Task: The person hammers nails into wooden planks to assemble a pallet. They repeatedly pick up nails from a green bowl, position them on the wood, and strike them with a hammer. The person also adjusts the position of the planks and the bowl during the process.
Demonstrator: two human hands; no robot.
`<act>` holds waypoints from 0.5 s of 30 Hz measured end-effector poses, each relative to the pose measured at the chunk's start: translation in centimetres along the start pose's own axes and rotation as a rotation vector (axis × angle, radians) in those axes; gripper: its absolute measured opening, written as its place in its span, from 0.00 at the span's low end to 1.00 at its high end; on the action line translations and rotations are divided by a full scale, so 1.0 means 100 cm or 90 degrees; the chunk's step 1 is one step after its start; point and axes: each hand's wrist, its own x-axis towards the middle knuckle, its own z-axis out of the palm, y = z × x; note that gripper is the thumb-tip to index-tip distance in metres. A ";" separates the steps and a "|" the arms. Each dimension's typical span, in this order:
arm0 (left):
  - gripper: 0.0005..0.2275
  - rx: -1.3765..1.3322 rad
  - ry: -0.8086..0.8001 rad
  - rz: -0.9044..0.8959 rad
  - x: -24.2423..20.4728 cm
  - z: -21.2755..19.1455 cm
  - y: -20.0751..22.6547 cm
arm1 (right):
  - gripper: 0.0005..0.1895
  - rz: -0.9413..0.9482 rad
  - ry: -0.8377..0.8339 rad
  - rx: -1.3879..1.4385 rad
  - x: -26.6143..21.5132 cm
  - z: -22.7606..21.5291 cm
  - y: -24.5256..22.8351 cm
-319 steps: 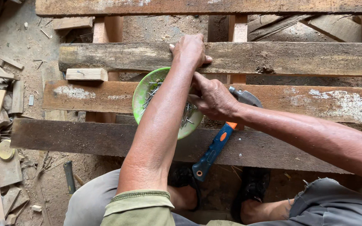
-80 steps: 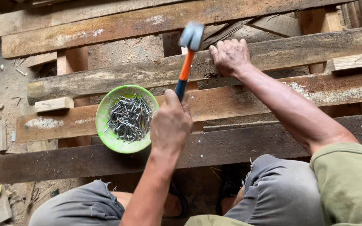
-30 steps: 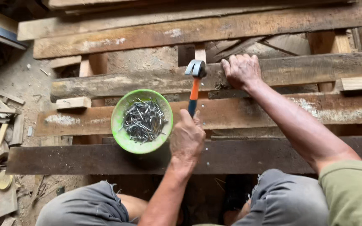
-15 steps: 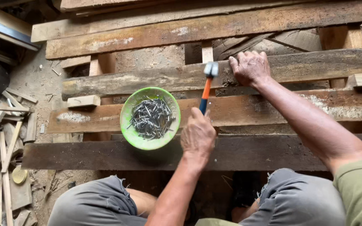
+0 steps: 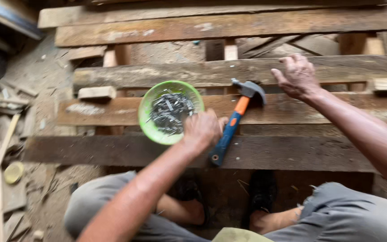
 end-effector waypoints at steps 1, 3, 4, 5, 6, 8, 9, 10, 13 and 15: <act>0.28 0.033 0.005 0.001 0.004 -0.026 -0.018 | 0.26 -0.007 -0.017 0.005 0.003 -0.005 -0.012; 0.26 0.063 0.017 -0.021 0.012 -0.077 -0.061 | 0.26 -0.037 -0.033 0.020 0.008 -0.018 -0.049; 0.21 0.106 0.027 -0.065 0.015 -0.101 -0.086 | 0.24 -0.073 -0.039 0.060 0.009 -0.026 -0.074; 0.17 0.145 0.037 -0.104 0.019 -0.126 -0.108 | 0.23 -0.107 -0.044 0.094 0.010 -0.039 -0.093; 0.17 0.138 0.047 -0.122 0.027 -0.140 -0.146 | 0.23 -0.129 -0.042 0.097 0.012 -0.032 -0.116; 0.23 0.069 0.148 -0.293 0.045 -0.168 -0.221 | 0.24 -0.274 0.040 0.099 0.018 -0.020 -0.154; 0.23 0.059 0.159 -0.304 0.042 -0.177 -0.250 | 0.24 -0.291 0.045 0.096 0.017 -0.021 -0.179; 0.35 0.001 0.179 -0.363 0.038 -0.185 -0.279 | 0.23 -0.289 0.005 0.105 0.014 -0.022 -0.203; 0.56 -0.160 0.196 -0.436 0.001 -0.196 -0.314 | 0.27 -0.313 -0.085 0.113 0.007 -0.026 -0.262; 0.65 -0.253 0.181 -0.441 0.000 -0.187 -0.325 | 0.31 -0.324 -0.143 0.115 0.005 -0.024 -0.284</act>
